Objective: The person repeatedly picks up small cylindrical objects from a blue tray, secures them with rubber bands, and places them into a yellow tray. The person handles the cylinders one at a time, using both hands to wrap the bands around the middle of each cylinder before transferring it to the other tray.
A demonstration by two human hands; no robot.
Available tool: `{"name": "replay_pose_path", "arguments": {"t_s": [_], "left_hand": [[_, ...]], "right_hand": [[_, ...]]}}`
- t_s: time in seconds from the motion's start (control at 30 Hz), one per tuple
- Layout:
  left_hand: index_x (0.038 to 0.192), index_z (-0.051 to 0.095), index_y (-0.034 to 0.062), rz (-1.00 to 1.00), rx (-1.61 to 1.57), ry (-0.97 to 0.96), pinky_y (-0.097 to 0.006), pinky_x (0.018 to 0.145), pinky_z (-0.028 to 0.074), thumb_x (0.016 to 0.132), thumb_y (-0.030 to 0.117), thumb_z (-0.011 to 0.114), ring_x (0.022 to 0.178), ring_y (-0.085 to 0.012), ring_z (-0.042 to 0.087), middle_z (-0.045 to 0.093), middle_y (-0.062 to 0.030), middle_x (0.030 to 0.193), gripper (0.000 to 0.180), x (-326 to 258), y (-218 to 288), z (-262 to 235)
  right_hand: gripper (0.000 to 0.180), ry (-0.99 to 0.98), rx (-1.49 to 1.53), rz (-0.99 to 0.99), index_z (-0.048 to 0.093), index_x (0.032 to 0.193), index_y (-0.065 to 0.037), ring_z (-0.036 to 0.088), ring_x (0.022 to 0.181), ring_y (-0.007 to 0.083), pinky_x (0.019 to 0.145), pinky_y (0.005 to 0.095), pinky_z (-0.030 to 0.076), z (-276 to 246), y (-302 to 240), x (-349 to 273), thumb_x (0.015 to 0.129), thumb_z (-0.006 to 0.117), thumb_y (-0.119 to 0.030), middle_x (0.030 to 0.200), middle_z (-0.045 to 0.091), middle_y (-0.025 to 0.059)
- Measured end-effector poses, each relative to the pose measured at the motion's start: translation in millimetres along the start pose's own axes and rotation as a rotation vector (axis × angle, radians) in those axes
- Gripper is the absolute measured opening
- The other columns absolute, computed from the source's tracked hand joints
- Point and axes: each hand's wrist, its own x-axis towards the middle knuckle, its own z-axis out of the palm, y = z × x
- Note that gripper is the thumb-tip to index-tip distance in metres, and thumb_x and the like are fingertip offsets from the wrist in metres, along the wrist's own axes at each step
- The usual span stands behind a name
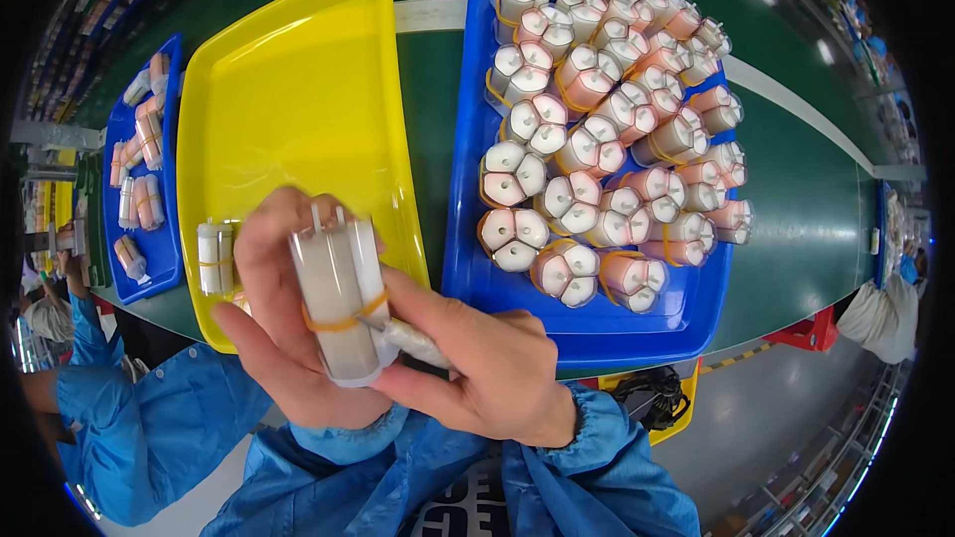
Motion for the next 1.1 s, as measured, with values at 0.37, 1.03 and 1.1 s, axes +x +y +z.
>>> {"name": "replay_pose_path", "arguments": {"t_s": [0.37,1.03,1.1], "left_hand": [[0.129,0.045,-0.0056,-0.479,-0.001,-0.19,-0.039,0.095,0.043,0.101,0.047,0.025,0.105,-0.0289,0.06,0.063,-0.025,0.108,0.063,7.8,32.3,-13.6],[0.118,0.054,-0.0043,-0.577,0.209,-0.229,-0.028,0.077,0.051,0.097,0.02,0.055,0.088,-0.0174,0.066,0.067,-0.0128,0.094,0.032,13.0,42.4,-27.3],[0.117,0.054,-0.0042,-0.586,0.213,-0.232,-0.028,0.077,0.05,0.096,0.019,0.056,0.088,-0.0171,0.066,0.068,-0.0128,0.093,0.032,12.1,42.2,-27.8]], "right_hand": [[0.064,0.22,-0.067,-0.123,0.057,0.112,0.002,0.065,0.093,0.0252,0.076,0.0312,0.053,2.3,9.8,9.9,0.061,0.091,-0.016,0.114,0.061,0.0204],[0.074,-0.064,-0.102,-0.094,0.057,0.12,0.003,0.059,0.101,0.0299,0.085,0.0365,0.049,-1.2,-3.2,34.0,0.055,0.087,-0.011,0.114,0.059,0.0168],[0.073,-0.05,-0.072,-0.102,0.057,0.12,0.002,0.059,0.099,0.0285,0.084,0.0357,0.049,-1.2,0.0,33.4,0.054,0.087,-0.011,0.112,0.06,0.0159]]}}
